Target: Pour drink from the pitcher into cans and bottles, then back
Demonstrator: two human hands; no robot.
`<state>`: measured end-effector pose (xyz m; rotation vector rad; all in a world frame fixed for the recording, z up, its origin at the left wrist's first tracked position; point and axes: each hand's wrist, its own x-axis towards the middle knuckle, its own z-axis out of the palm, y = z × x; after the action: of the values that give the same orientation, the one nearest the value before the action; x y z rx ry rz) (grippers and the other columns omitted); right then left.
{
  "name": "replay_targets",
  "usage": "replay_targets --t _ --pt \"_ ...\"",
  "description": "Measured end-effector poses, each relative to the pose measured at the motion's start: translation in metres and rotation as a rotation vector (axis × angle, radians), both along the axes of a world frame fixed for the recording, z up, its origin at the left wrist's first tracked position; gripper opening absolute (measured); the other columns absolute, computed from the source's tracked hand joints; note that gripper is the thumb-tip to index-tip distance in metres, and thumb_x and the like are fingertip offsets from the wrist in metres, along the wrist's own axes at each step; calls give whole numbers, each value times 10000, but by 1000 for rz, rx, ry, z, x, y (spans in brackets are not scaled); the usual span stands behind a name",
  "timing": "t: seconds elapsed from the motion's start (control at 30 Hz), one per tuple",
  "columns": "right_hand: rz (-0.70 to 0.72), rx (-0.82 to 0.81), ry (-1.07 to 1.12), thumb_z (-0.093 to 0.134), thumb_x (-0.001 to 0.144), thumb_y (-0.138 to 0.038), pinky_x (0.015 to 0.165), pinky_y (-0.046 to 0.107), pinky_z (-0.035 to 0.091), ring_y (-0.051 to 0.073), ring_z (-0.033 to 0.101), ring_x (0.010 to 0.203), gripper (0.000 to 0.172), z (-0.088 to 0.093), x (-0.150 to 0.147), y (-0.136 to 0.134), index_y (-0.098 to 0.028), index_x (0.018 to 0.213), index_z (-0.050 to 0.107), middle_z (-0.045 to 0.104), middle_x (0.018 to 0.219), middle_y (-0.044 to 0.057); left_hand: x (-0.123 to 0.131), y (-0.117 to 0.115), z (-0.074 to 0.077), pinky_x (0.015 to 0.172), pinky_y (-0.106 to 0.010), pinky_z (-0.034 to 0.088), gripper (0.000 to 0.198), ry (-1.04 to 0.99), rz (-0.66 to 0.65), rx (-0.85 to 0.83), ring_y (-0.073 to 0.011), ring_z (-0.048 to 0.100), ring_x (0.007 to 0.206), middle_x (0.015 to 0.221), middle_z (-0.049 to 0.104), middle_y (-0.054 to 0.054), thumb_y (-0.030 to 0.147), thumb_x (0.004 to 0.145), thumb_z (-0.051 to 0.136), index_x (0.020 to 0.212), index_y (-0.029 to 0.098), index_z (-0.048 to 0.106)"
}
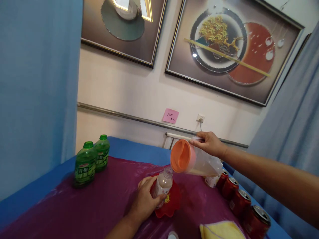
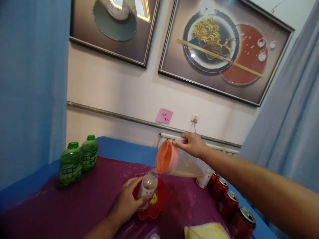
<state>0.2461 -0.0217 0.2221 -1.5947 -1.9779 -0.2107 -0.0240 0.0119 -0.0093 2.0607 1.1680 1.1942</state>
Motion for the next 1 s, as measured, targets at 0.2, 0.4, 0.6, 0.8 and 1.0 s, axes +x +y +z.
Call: replay_targets --t 0.2,0.4,0.6,0.8,1.0 --pt "5 8 -7 570 789 -736 498 264 231 107 287 540 598 2 0 -1 -232 577 329 301 545 -62 -1 1 -2 1037 -451 456 629 -8 -4 7 -300 612 1150 1190 692 -92 296 608 838 1215 234 688" --pt "-5 -8 -14 555 796 -743 495 273 230 111 301 541 589 2 0 -3 -231 582 357 322 548 -56 0 3 -4 1048 -468 445 634 -16 -5 7 -303 603 1159 1200 687 -94 307 612 833 1224 238 681" --pt "-14 -8 -29 568 794 -734 493 267 227 110 289 541 593 1 1 -3 -228 577 348 307 539 -57 0 1 -2 1051 -473 442 621 -24 -21 -3 -304 598 1164 1204 682 -94 286 620 816 1223 237 677" --pt "-6 -4 -19 582 795 -716 483 260 227 109 303 532 581 1 1 -2 -227 578 357 326 531 -56 0 -1 1 1033 -471 458 605 -22 -12 4 -305 614 1147 1186 694 -84 292 612 813 1202 247 689" --pt "-5 -5 -15 573 799 -719 493 265 232 109 314 532 578 2 0 -3 -228 579 363 338 541 -53 0 0 -1 1048 -469 447 626 -14 -11 -7 -301 600 1166 1204 684 -94 305 620 823 1224 230 679"
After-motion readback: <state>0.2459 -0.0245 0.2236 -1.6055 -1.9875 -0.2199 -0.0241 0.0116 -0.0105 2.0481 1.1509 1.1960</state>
